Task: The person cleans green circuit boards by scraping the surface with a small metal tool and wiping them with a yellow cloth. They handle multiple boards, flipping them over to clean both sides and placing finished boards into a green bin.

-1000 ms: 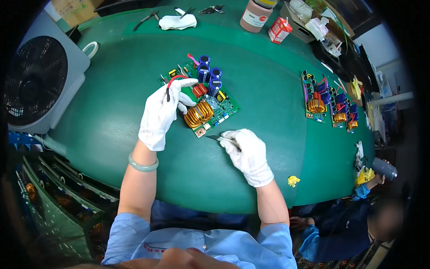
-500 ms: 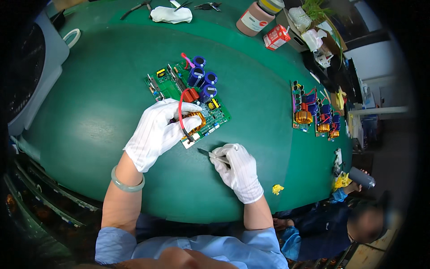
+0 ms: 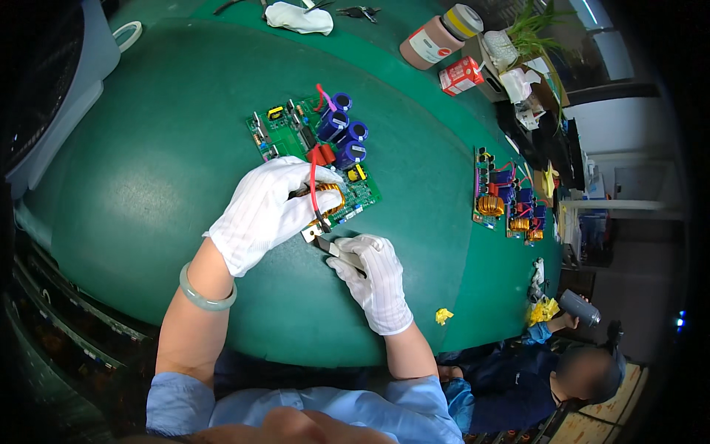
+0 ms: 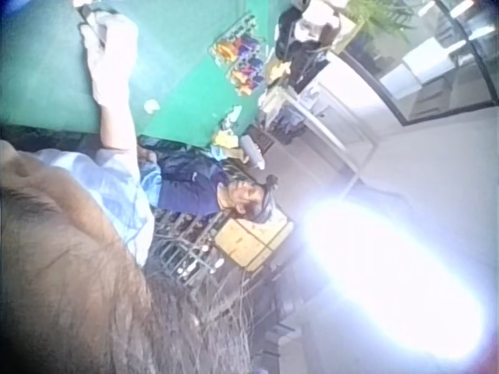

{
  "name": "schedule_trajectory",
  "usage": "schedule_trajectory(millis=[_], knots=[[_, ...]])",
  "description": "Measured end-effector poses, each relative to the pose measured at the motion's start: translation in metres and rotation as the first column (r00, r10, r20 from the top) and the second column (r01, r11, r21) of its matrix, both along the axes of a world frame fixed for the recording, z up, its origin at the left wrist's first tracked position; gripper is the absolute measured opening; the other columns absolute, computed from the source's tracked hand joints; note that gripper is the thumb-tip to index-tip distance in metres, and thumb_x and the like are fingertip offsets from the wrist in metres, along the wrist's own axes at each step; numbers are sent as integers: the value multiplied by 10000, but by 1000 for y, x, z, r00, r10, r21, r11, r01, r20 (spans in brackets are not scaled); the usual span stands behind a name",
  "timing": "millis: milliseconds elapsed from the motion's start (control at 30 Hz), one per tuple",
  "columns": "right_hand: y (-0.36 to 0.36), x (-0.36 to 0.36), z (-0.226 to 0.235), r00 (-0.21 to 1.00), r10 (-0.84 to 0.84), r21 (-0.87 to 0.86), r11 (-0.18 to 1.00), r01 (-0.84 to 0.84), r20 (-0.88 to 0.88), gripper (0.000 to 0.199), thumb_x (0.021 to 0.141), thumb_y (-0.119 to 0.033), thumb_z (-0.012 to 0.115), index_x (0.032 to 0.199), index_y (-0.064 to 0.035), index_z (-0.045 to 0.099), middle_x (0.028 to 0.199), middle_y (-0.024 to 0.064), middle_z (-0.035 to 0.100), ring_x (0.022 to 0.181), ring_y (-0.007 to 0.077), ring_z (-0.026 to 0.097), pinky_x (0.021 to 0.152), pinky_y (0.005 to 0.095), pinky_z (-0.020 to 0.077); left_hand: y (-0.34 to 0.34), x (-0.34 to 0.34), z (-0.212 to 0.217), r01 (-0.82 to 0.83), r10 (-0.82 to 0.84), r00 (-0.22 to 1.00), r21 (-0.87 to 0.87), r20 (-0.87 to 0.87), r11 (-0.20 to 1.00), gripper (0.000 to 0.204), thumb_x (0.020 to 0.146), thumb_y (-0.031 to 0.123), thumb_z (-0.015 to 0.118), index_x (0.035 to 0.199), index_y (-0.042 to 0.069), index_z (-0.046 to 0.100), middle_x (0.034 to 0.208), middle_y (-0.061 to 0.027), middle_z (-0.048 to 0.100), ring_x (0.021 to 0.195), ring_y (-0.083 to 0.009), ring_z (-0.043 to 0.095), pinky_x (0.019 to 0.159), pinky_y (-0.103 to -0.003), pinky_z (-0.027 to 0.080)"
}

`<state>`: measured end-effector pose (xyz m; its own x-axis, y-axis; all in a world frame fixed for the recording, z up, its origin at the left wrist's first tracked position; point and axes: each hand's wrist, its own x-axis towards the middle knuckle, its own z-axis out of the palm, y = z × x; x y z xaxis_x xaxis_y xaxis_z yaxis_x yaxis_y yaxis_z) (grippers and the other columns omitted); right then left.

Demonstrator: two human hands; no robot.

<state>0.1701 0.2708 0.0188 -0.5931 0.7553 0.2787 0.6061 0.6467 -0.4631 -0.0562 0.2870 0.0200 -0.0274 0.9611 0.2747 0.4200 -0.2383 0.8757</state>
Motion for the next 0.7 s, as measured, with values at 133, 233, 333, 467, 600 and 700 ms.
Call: schedule_trajectory(millis=[133, 233, 333, 467, 600, 700], knots=[[1, 2, -4, 1000, 15, 21, 1000, -16, 2, 313, 736, -125, 829, 973, -62, 635, 982, 87, 678, 938, 301, 635, 814, 402, 515, 1, 0, -6, -5, 5, 1000, 60, -1, 998, 231, 841, 211, 750, 1032, 83, 723, 838, -111, 665, 795, -257, 639, 734, -372, 526], [0, 2, -4, 1000, -2, 31, 1000, 1, 21, 293, 749, -148, 819, 995, -72, 681, 972, 91, 677, 923, 298, 633, 806, 396, 514, 2, -2, -6, 2, -2, 1000, 74, -2, 997, 227, 844, 209, 749, 1029, 79, 723, 837, -111, 665, 776, -253, 639, 735, -369, 525], [-1, 1, 0, 999, -23, 26, 999, 22, 43, 283, 758, -160, 811, 1016, -85, 724, 960, 92, 675, 907, 293, 631, 794, 385, 513, 2, -1, -4, 15, -17, 1000, 75, 23, 997, 228, 845, 208, 749, 1028, 74, 722, 833, -112, 663, 754, -250, 639, 728, -366, 523], [-2, 5, -3, 999, -24, 45, 999, 22, 35, 290, 747, -155, 817, 1020, -90, 743, 943, 90, 676, 893, 284, 631, 776, 373, 515, 1, -2, -2, 29, -30, 999, 81, 15, 996, 229, 848, 207, 747, 1033, 74, 723, 825, -113, 662, 733, -246, 638, 713, -365, 519], [-2, 3, -3, 1000, -16, 68, 998, 16, 3, 295, 731, -147, 827, 1008, -88, 746, 926, 88, 678, 875, 277, 633, 760, 367, 515, 2, -1, -7, 19, -21, 999, 105, 25, 994, 234, 854, 212, 742, 1045, 78, 723, 818, -113, 660, 720, -241, 638, 709, -367, 515], [-2, 3, -5, 1000, -17, 92, 996, 17, -10, 297, 724, -140, 830, 1006, -89, 748, 914, 86, 677, 858, 272, 633, 751, 364, 515, 3, -3, -1, 42, -41, 999, 78, -14, 996, 239, 862, 225, 734, 1051, 80, 722, 819, -112, 661, 717, -238, 640, 711, -366, 513]])
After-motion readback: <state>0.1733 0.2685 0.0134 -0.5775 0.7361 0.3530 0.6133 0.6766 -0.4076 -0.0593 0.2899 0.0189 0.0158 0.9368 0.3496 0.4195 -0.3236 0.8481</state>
